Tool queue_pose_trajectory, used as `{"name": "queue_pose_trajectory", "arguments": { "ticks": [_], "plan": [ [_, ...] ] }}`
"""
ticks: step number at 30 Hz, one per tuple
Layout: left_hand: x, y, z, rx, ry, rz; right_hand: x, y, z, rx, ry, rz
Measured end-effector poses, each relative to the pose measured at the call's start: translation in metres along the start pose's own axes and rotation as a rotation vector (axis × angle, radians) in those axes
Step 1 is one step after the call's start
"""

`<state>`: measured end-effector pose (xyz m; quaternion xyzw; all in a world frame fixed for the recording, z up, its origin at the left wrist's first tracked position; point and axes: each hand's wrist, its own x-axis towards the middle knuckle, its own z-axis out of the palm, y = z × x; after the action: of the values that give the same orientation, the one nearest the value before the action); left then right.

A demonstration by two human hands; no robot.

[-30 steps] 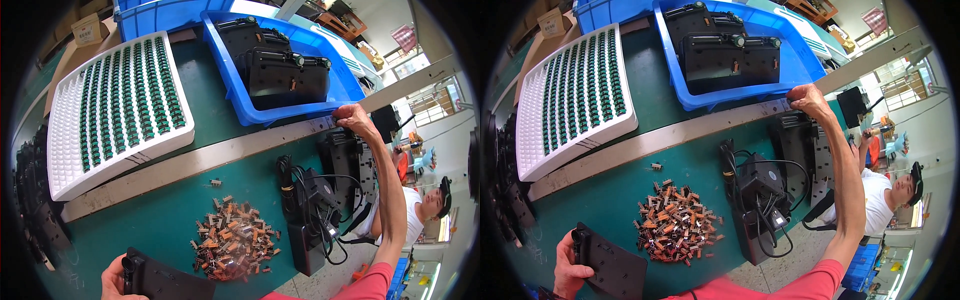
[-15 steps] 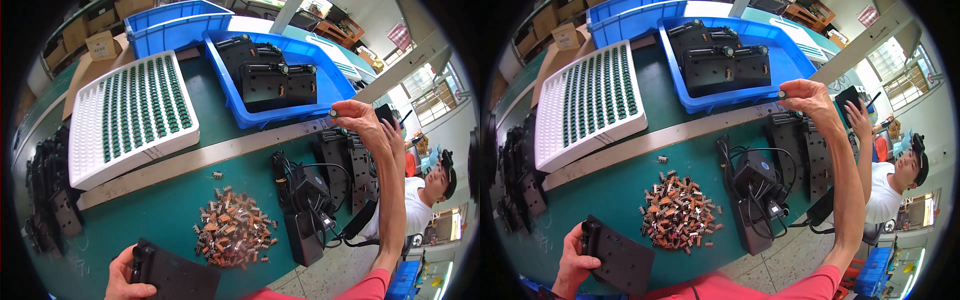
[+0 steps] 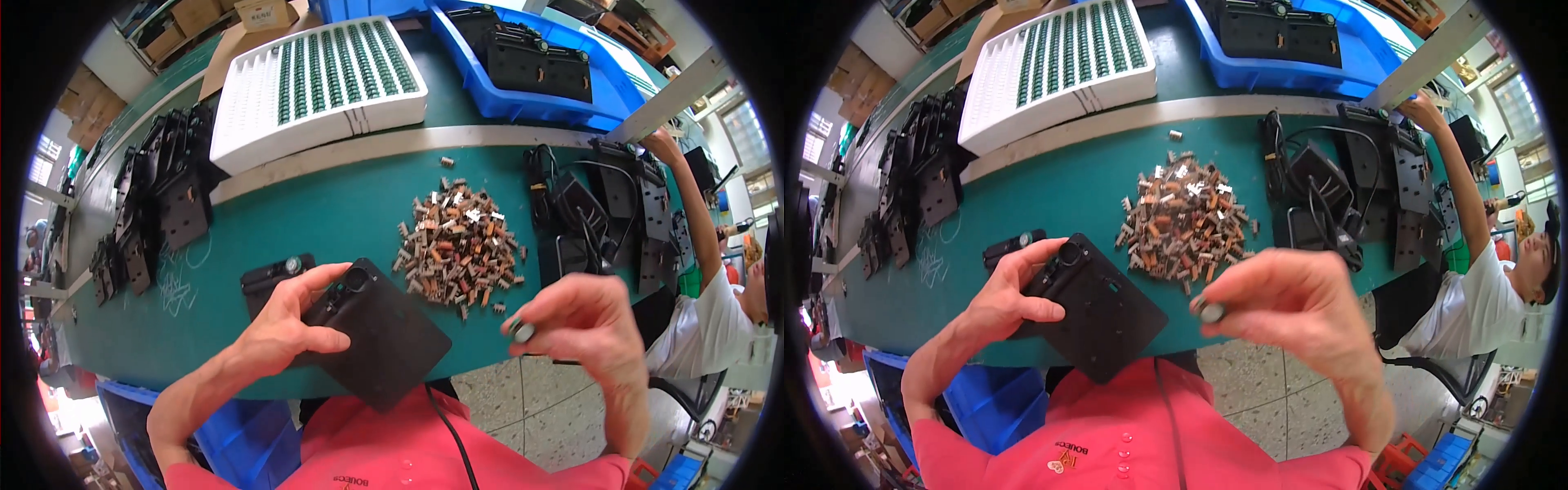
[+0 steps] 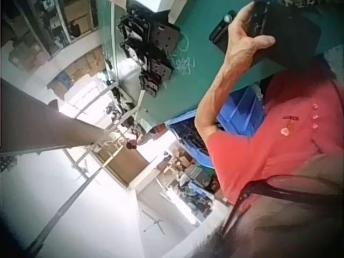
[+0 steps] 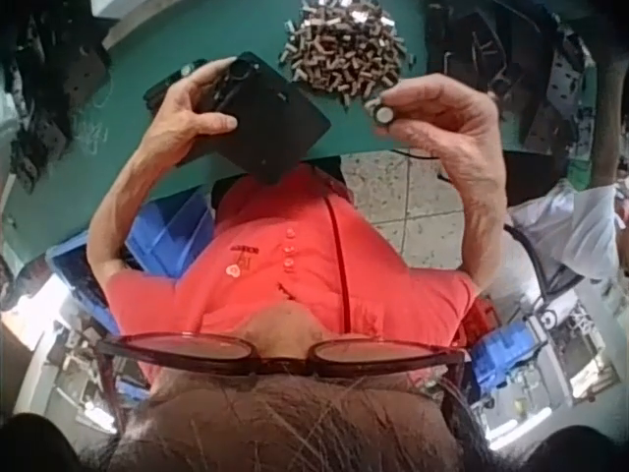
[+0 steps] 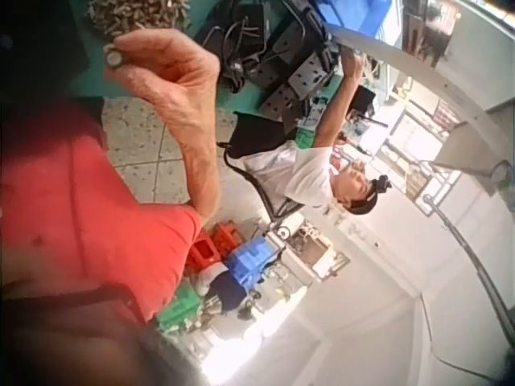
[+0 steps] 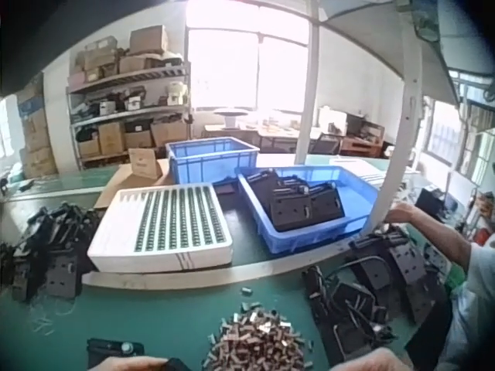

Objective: The person assembles small round components and small connectors onto a plastic base plate by hand, taking the parts from a plastic tray and a blue parts bin.

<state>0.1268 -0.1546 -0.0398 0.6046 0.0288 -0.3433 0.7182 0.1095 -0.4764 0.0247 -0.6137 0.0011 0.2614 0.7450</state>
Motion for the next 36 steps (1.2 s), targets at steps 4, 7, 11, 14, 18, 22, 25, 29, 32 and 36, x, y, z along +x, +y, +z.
{"name": "queue_pose_trajectory", "arguments": {
  "ticks": [4, 7, 11, 14, 18, 22, 25, 29, 32, 36],
  "plan": [
    [-0.007, 0.004, -0.004, 0.001, 0.055, -0.049, -0.004, 0.047, 0.018, 0.119, -0.02, 0.079],
    [-0.005, 0.014, -0.026, 0.072, 0.079, 0.094, 0.001, 0.067, 0.025, 0.144, 0.021, 0.079],
    [0.014, 0.041, -0.069, 0.151, 0.143, 0.14, 0.02, 0.071, 0.039, 0.182, 0.005, -0.06],
    [0.044, 0.05, -0.092, 0.118, 0.131, 0.24, 0.044, 0.067, 0.052, 0.154, -0.034, -0.119],
    [0.084, 0.05, -0.108, 0.053, 0.154, 0.251, 0.076, 0.061, 0.066, 0.123, -0.031, -0.153],
    [0.106, 0.043, -0.126, 0.085, 0.142, 0.172, 0.107, 0.06, 0.074, 0.112, -0.01, -0.199],
    [0.11, 0.044, -0.128, 0.156, 0.061, 0.207, 0.126, 0.059, 0.074, 0.099, 0.012, -0.232],
    [0.104, 0.053, -0.121, 0.793, 0.204, 0.319, 0.144, 0.056, 0.075, 0.07, 0.023, -0.205],
    [0.101, 0.055, -0.115, 1.057, 0.271, 0.379, 0.156, 0.059, 0.081, 0.051, -0.013, -0.211],
    [0.112, 0.043, -0.108, 1.308, 0.306, 0.607, 0.16, 0.065, 0.076, 0.067, 0.014, -0.195]
  ]
}}
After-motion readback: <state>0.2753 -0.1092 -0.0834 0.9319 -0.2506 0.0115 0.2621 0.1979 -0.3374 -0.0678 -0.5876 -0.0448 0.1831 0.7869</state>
